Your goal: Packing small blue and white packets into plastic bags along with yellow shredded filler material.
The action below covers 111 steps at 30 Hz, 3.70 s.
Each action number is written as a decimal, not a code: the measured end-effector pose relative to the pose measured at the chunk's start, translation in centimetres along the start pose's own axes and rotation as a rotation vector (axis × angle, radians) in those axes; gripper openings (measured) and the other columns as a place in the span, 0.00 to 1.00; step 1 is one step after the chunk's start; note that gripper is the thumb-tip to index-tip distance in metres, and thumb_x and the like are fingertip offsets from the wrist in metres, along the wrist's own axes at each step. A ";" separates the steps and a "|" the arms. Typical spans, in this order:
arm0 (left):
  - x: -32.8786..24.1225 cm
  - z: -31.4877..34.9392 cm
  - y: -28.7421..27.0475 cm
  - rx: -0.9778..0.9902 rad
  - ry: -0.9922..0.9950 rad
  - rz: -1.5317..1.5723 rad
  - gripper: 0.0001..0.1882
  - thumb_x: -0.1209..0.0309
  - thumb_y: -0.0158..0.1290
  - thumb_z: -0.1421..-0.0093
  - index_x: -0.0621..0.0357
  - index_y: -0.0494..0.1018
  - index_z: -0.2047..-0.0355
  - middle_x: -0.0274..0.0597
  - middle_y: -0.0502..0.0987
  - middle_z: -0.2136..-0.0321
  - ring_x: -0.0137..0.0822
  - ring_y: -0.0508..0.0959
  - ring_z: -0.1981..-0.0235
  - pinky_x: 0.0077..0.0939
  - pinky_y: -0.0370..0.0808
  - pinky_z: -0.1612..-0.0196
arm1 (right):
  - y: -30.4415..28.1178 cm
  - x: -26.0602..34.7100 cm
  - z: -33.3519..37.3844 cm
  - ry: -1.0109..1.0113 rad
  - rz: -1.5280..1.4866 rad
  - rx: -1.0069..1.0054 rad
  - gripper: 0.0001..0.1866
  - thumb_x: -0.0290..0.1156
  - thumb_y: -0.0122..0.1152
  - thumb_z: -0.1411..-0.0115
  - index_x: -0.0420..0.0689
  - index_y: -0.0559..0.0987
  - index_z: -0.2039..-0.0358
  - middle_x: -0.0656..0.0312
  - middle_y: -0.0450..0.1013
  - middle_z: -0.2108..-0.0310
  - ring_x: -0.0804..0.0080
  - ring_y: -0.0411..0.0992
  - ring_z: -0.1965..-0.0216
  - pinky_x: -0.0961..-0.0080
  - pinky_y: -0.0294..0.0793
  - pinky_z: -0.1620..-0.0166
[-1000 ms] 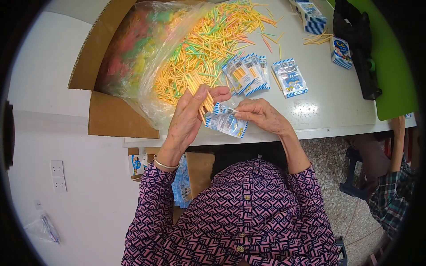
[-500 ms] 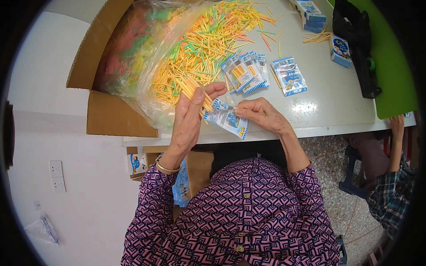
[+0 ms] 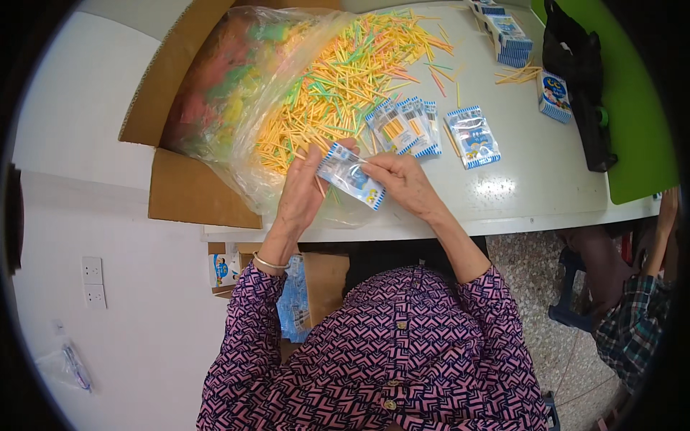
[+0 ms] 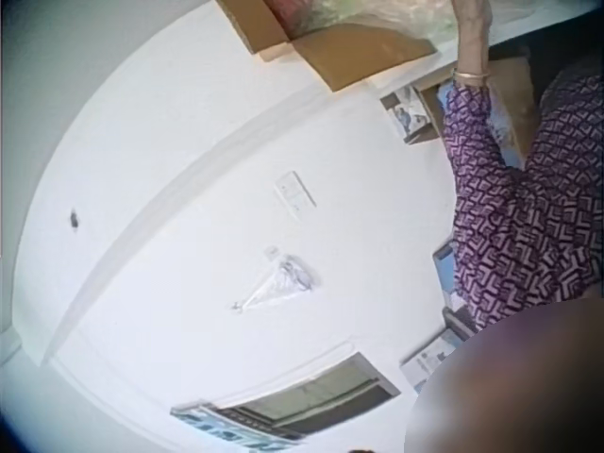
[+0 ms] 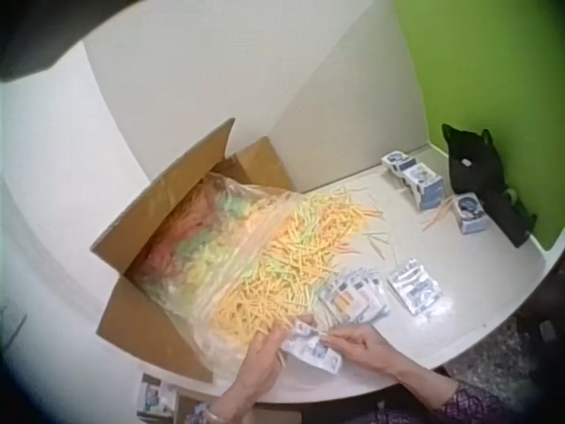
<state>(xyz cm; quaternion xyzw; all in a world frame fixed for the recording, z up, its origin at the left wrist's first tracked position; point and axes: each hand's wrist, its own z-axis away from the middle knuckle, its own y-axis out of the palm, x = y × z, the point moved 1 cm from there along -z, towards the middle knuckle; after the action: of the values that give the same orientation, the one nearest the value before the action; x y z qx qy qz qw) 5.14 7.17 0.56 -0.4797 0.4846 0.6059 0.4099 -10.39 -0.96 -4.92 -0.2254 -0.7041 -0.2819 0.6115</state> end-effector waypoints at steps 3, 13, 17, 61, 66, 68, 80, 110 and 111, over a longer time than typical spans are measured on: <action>-1.2 -0.9 -1.9 -0.044 0.078 0.003 0.25 0.55 0.33 0.31 0.65 0.63 0.48 0.49 0.69 0.49 0.36 0.71 0.50 0.31 0.68 0.45 | 1.5 0.3 -2.3 -0.176 0.229 -0.102 0.13 0.33 0.56 0.42 0.33 0.78 0.67 0.57 0.70 0.78 0.73 0.67 0.75 0.76 0.62 0.71; -1.8 -2.6 -6.2 -0.116 0.299 -0.606 0.17 0.67 0.47 0.35 0.63 0.68 0.50 0.38 0.71 0.54 0.25 0.71 0.55 0.20 0.68 0.53 | 3.2 -0.6 -5.5 -0.176 0.138 -0.137 0.13 0.33 0.57 0.43 0.35 0.78 0.64 0.57 0.74 0.73 0.76 0.69 0.73 0.78 0.65 0.69; -1.5 -2.9 -6.0 -0.063 0.181 -0.605 0.17 0.76 0.51 0.40 0.64 0.68 0.49 0.37 0.71 0.53 0.24 0.71 0.56 0.18 0.70 0.55 | 2.8 -0.1 -4.7 -0.059 -0.067 -0.024 0.14 0.31 0.57 0.40 0.34 0.78 0.59 0.65 0.75 0.67 0.83 0.69 0.64 0.86 0.67 0.60; 7.5 -9.4 0.6 -0.168 0.127 -0.365 0.21 0.73 0.59 0.49 0.66 0.67 0.55 0.44 0.74 0.65 0.30 0.75 0.67 0.23 0.74 0.64 | -7.8 0.7 -1.2 -0.042 0.949 -0.518 0.21 0.43 0.59 0.44 0.34 0.73 0.77 0.45 0.69 0.83 0.49 0.68 0.78 0.59 0.66 0.72; 9.1 -9.5 1.2 -0.316 0.205 -0.675 0.26 0.68 0.61 0.53 0.66 0.67 0.55 0.46 0.71 0.67 0.34 0.72 0.71 0.26 0.72 0.68 | -7.5 0.3 -2.1 0.082 0.850 -0.533 0.30 0.52 0.62 0.49 0.33 0.72 0.66 0.44 0.71 0.80 0.48 0.71 0.72 0.59 0.68 0.67; 9.3 -9.5 1.2 -0.337 0.228 -0.685 0.27 0.68 0.61 0.53 0.66 0.67 0.54 0.47 0.70 0.67 0.35 0.71 0.72 0.27 0.71 0.68 | -6.9 -0.3 -2.4 0.002 0.855 -0.559 0.30 0.52 0.65 0.52 0.33 0.72 0.67 0.42 0.72 0.76 0.46 0.72 0.70 0.59 0.70 0.66; 9.6 -9.5 1.5 -0.331 0.268 -0.624 0.23 0.72 0.58 0.51 0.63 0.66 0.55 0.44 0.71 0.67 0.33 0.70 0.74 0.26 0.70 0.70 | -4.8 -1.3 -3.7 0.038 0.669 -0.579 0.38 0.43 0.73 0.60 0.30 0.67 0.57 0.39 0.67 0.58 0.46 0.69 0.59 0.60 0.70 0.56; 7.7 -3.2 4.9 0.178 0.265 -0.123 0.33 0.71 0.59 0.46 0.65 0.55 0.45 0.44 0.70 0.53 0.33 0.71 0.51 0.25 0.69 0.48 | -7.3 -1.1 2.6 -0.144 0.541 -0.151 0.61 0.39 0.73 0.57 0.34 0.38 0.36 0.46 0.43 0.35 0.58 0.47 0.35 0.70 0.48 0.36; 8.4 -3.2 4.4 0.182 0.270 -0.245 0.37 0.69 0.61 0.47 0.65 0.52 0.44 0.47 0.69 0.52 0.35 0.71 0.50 0.26 0.68 0.48 | -7.4 -0.8 2.9 -0.070 0.424 -0.108 0.65 0.50 0.75 0.61 0.28 0.41 0.38 0.37 0.45 0.37 0.51 0.44 0.34 0.67 0.45 0.35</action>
<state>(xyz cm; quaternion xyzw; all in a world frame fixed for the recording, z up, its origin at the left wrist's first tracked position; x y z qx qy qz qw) -0.20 3.41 -6.99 -0.5730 0.5258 0.4354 0.4535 -17.28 -4.44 -6.86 -0.4104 -0.6458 -0.1762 0.6192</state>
